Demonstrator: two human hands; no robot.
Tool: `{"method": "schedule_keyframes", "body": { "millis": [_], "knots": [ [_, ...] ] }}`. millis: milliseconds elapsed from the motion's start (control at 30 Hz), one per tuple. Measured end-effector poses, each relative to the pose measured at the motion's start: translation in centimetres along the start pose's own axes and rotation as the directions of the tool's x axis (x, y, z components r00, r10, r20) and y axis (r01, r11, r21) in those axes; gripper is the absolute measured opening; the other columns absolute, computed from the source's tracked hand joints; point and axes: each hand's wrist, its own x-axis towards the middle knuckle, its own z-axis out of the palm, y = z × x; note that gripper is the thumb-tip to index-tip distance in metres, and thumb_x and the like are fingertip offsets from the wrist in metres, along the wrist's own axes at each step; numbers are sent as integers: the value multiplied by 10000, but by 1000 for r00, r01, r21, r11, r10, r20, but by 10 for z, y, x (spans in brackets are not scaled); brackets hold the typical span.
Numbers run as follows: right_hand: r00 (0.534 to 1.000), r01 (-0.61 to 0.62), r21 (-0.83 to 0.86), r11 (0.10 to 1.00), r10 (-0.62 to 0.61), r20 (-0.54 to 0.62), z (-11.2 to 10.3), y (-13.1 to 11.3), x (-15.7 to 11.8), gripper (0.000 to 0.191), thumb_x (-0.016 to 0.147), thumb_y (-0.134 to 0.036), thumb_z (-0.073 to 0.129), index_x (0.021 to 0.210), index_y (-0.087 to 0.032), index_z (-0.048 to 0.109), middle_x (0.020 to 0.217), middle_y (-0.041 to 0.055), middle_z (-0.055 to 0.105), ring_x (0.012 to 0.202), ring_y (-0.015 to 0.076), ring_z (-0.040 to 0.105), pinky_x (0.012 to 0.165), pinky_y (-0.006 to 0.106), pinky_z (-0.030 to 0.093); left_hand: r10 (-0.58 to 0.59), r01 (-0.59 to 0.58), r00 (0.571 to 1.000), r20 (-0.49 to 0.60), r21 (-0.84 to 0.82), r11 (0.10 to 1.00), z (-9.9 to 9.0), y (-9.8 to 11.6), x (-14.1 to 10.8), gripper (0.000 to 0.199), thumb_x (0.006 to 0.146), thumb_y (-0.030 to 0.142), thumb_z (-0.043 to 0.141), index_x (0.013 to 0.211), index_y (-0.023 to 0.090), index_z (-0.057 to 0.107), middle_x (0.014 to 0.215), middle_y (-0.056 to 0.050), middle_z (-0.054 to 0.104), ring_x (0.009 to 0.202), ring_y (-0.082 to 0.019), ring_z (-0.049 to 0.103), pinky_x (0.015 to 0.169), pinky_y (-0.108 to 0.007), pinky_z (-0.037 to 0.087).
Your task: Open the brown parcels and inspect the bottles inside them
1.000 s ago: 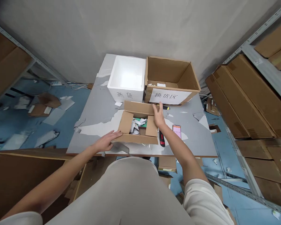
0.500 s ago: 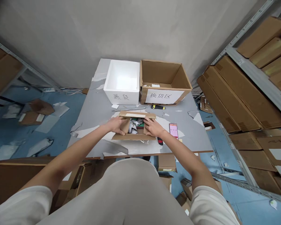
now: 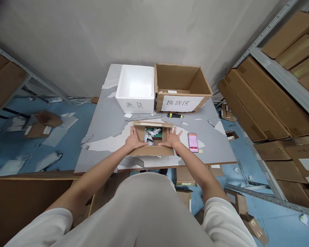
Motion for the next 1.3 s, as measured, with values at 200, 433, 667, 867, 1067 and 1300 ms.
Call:
{"method": "schedule_keyframes", "body": {
  "millis": [200, 433, 667, 867, 1067, 1300],
  "knots": [
    [982, -177, -29, 984, 179, 62, 5, -25, 6, 1162, 644, -673, 595, 1511, -163, 13, 1572, 161, -57, 1357, 429, -266, 962, 763, -78, -21, 22, 1000, -22, 18, 1000, 3, 2, 3, 1314, 548, 545, 696, 1478, 104, -120, 1554, -191, -113, 1227, -406, 485, 918, -455, 480],
    [972, -230, -103, 968, 234, 30, -3, -26, 9, 1149, 675, -539, 621, 1494, -195, -108, 1535, 94, -269, 1339, 410, -316, 961, 748, -109, 129, -130, 991, -22, -289, 948, -5, -23, 0, 945, 768, 417, 514, 1495, 126, -14, 1569, -168, -42, 1418, -331, 184, 1096, -448, 326],
    [971, -235, -186, 954, 237, -8, 1, -32, 7, 1150, 652, -471, 661, 1504, -181, -54, 1551, 130, -206, 1354, 421, -279, 940, 761, -134, 245, -395, 855, -458, -265, 880, -28, -51, -9, 673, 801, 178, 388, 1460, 166, 250, 1544, -137, 206, 1410, -267, 248, 1100, -467, 324],
    [989, -30, -235, 972, -5, -147, -8, -23, -6, 866, 744, -383, 610, 1495, -234, 205, 1534, 190, 196, 1403, 445, 28, 968, 724, -170, 575, -486, 780, -245, 341, 804, -54, -45, -19, 492, 807, 104, 425, 1249, 261, 573, 1318, -110, 547, 1404, -322, 236, 1067, -691, -98],
    [947, 271, -138, 953, -289, -138, -35, 12, -7, 1103, 647, -515, 724, 1509, -252, 89, 1492, 207, 258, 1285, 423, 359, 1045, 680, 107, 467, -456, 882, 60, 361, 814, -60, -53, -5, 921, 728, 599, 580, 1480, 195, 233, 1501, -187, 296, 1309, -418, 356, 1047, -714, -29],
    [870, 490, 134, 861, -492, -25, -36, 59, 7, 1525, 398, -669, 792, 1479, -200, -175, 1510, 210, -277, 1408, 425, 122, 1068, 469, 276, 488, -549, 831, 265, 255, 796, -61, -61, 21, 1423, 462, 756, 657, 1470, 187, -173, 1550, -208, -109, 1362, -469, 235, 1027, -647, 222]
  ]
}}
